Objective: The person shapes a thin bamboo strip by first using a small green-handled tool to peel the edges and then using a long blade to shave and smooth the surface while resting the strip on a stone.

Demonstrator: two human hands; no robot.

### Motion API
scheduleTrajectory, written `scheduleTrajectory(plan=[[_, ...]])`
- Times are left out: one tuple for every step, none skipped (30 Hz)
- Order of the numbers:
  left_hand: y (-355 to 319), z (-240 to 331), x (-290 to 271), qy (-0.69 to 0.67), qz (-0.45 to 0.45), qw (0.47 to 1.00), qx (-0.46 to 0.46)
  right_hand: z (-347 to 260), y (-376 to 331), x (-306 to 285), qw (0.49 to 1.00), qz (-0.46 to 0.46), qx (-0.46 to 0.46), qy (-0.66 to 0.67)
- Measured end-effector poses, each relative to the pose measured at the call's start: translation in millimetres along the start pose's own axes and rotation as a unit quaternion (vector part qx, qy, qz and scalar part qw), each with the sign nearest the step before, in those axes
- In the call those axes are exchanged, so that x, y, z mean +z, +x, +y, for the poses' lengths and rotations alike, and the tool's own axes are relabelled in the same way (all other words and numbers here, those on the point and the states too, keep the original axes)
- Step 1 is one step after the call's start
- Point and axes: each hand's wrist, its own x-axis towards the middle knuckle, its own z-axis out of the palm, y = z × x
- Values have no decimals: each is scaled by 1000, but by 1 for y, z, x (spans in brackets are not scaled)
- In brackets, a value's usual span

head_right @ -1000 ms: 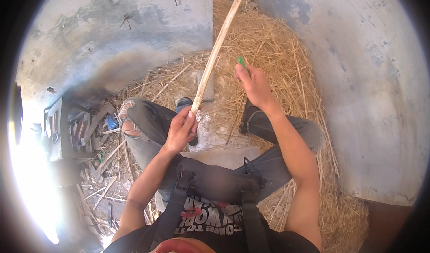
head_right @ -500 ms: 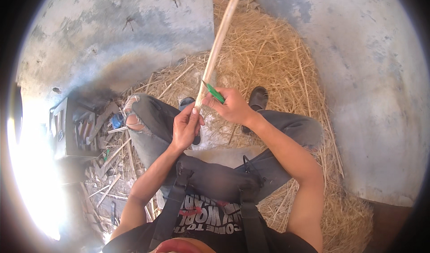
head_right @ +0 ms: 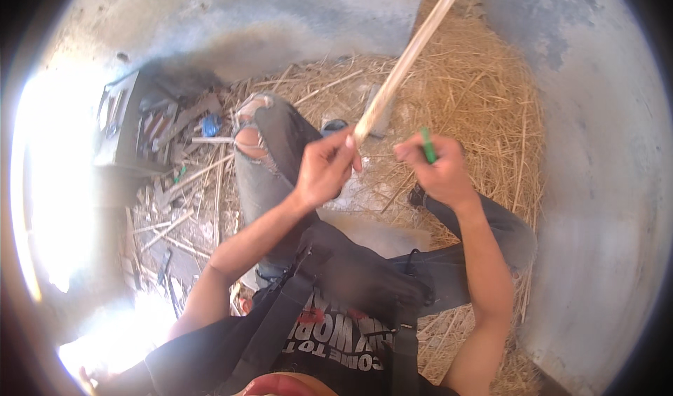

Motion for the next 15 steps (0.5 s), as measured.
scheduleTrajectory(plan=[[-1,13,-14,-25,7,999,39,0,0,-5,999,22,-7,-34],[-1,27,-30,-46,30,996,73,1,1,-11,996,54,-20,-64],[-5,40,-48,-38,78,989,122,2,1,-17,997,63,-12,-49],[-10,52,-74,-6,125,983,133,3,0,-23,995,89,-9,-31],[-14,60,-97,29,187,970,151,4,-1,-30,995,103,-7,1],[-16,65,-125,19,206,954,219,4,-2,-36,993,115,2,27],[-25,62,-148,46,269,938,215,4,-3,-40,991,119,1,53],[-35,52,-169,64,311,924,212,3,-4,-46,989,126,2,79],[-44,35,-189,43,329,924,189,2,-4,-49,987,129,-11,98],[-57,10,-205,114,366,910,158,1,-3,-52,985,132,-1,112],[-70,-20,-220,159,407,896,79,-1,-1,-54,984,132,-5,120],[-83,-56,-233,208,425,880,35,-1,1,-55,981,137,-19,136],[-101,-94,-243,201,425,882,7,-1,2,-55,982,138,-1,128],[-122,-134,-251,193,429,882,-30,-1,4,-54,981,143,8,128],[-144,-173,-257,208,437,875,-18,0,6,-53,980,150,16,128]])
